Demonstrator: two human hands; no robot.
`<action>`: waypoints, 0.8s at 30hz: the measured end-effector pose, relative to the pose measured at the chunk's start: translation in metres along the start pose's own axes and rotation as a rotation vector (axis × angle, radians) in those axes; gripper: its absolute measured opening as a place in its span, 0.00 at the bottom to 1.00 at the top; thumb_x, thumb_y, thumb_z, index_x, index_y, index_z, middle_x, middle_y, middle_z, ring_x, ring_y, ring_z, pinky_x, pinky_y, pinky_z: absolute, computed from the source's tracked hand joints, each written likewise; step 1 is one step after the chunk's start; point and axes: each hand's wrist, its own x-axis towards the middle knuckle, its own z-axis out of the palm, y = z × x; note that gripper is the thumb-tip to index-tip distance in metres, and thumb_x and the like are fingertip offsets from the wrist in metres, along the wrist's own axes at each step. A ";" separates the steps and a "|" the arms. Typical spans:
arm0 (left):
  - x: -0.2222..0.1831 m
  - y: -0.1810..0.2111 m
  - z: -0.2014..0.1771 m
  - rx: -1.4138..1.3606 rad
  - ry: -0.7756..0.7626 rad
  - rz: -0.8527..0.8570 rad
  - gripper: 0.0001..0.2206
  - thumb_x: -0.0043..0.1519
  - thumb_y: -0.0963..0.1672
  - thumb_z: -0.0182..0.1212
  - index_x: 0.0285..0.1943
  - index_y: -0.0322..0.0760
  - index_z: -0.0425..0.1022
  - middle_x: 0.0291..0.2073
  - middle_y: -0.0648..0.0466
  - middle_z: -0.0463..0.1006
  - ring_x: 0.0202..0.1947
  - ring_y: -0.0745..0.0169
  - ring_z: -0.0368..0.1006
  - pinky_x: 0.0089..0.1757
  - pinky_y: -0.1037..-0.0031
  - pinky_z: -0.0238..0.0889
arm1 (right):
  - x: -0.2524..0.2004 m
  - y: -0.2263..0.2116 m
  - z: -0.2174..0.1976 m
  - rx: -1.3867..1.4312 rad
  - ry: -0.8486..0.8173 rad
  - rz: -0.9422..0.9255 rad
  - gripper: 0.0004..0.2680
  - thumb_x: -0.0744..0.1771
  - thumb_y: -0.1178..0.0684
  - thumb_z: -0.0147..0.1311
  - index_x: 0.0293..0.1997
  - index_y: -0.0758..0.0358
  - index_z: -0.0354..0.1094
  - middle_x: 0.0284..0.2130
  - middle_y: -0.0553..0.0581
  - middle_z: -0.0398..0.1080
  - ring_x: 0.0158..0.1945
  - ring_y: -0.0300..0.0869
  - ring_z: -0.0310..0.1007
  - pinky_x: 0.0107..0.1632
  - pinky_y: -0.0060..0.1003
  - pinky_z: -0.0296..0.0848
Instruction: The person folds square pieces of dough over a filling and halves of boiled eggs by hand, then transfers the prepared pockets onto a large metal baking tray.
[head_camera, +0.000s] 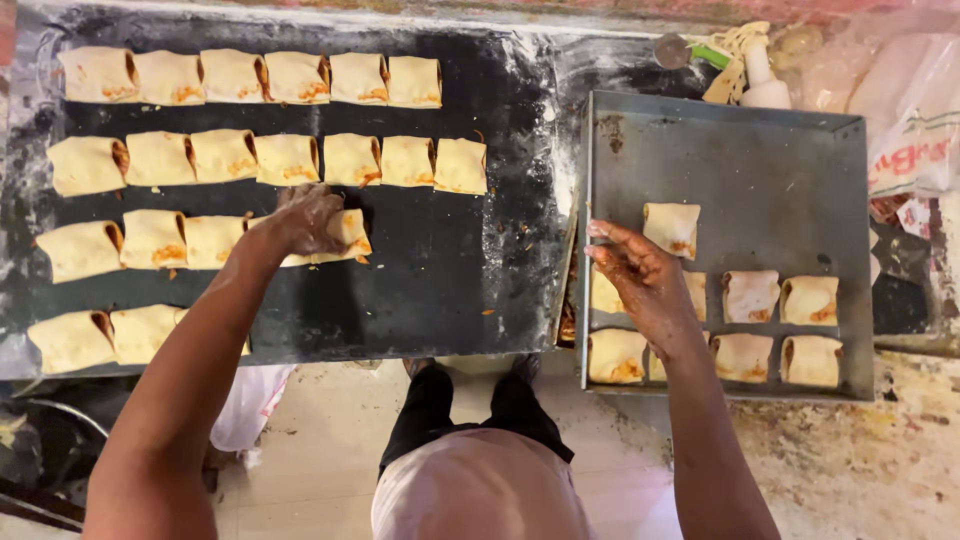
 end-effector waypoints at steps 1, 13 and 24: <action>-0.001 -0.003 0.009 -0.202 0.036 0.067 0.37 0.49 0.52 0.78 0.65 0.41 0.64 0.62 0.43 0.67 0.63 0.42 0.62 0.59 0.55 0.56 | -0.002 0.000 0.005 0.004 0.005 -0.006 0.15 0.69 0.52 0.55 0.64 0.60 0.68 0.56 0.50 0.74 0.57 0.33 0.73 0.59 0.32 0.71; -0.025 0.207 -0.093 -1.288 -0.183 0.311 0.26 0.57 0.45 0.74 0.58 0.39 0.61 0.35 0.56 0.64 0.35 0.69 0.61 0.38 0.73 0.57 | 0.039 0.009 0.066 -0.305 0.108 -0.199 0.15 0.69 0.47 0.57 0.61 0.60 0.70 0.42 0.57 0.76 0.38 0.35 0.73 0.40 0.32 0.72; 0.139 0.383 -0.083 -0.682 -0.101 0.519 0.42 0.52 0.52 0.78 0.71 0.35 0.56 0.61 0.44 0.71 0.63 0.49 0.68 0.59 0.66 0.63 | 0.104 0.135 -0.134 -0.297 0.231 -0.174 0.15 0.70 0.40 0.56 0.51 0.63 0.74 0.42 0.58 0.75 0.44 0.40 0.73 0.45 0.35 0.70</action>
